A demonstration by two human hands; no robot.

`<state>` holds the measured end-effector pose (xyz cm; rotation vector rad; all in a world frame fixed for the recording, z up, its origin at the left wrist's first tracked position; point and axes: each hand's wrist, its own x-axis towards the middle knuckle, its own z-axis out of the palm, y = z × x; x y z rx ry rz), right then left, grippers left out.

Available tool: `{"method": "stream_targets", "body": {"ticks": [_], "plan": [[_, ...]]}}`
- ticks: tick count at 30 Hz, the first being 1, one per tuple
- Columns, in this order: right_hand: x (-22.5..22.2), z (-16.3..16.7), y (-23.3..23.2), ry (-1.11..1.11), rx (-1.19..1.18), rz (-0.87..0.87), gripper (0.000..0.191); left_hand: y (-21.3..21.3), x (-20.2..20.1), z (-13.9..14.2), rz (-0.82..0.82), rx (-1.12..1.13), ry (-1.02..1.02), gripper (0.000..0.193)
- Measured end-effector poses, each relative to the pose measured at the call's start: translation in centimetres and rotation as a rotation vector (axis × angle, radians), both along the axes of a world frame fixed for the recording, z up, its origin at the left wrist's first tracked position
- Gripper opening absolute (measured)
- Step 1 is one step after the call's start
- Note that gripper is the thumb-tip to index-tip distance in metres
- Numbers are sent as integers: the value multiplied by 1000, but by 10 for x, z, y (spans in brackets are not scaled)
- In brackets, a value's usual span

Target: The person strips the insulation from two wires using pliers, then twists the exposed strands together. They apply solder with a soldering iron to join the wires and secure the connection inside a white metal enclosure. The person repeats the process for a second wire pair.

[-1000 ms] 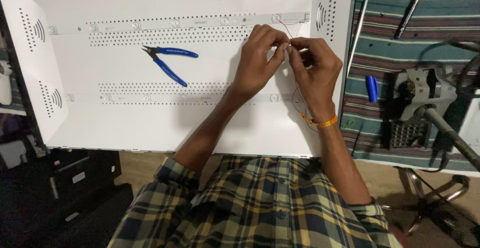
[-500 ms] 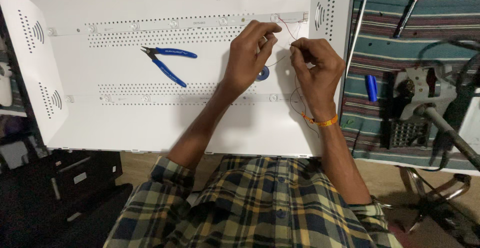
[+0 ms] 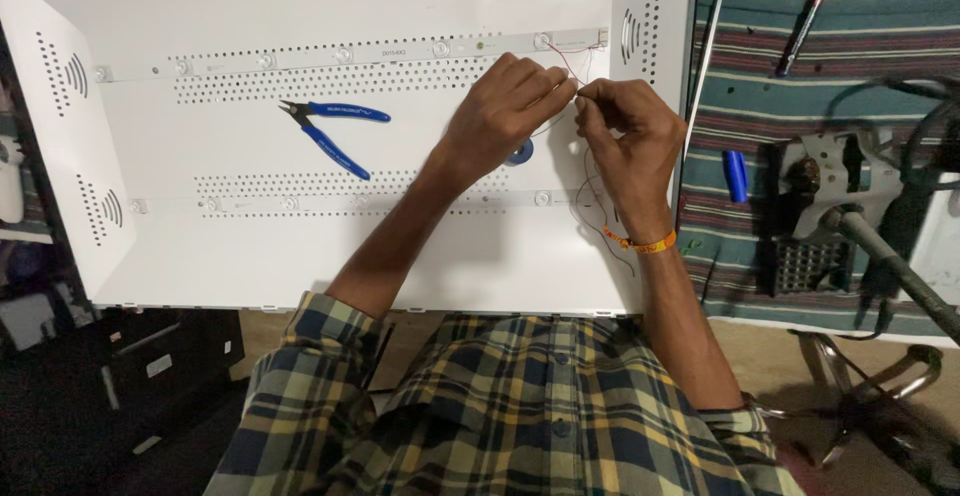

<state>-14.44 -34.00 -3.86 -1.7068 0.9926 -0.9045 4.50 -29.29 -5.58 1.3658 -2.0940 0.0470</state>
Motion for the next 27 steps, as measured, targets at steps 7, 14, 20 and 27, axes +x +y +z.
{"method": "stream_targets", "body": {"ticks": [7, 14, 20, 27], "plan": [[-1, 0, 1, 69, -114, 28, 11, 2, -3, -3, 7, 201, 227, 15], [2, 5, 5, 107, -170, 49, 14, -6, -5, -10, 179, 1170, 1438, 21], [1, 5, 0, 57, -83, 27, 11, 10, -3, 15, 210, 401, 460, 22], [0, 1, 0, 62, -107, 25, 11, 9, -3, 25, 29, 86, 75, 25]]}}
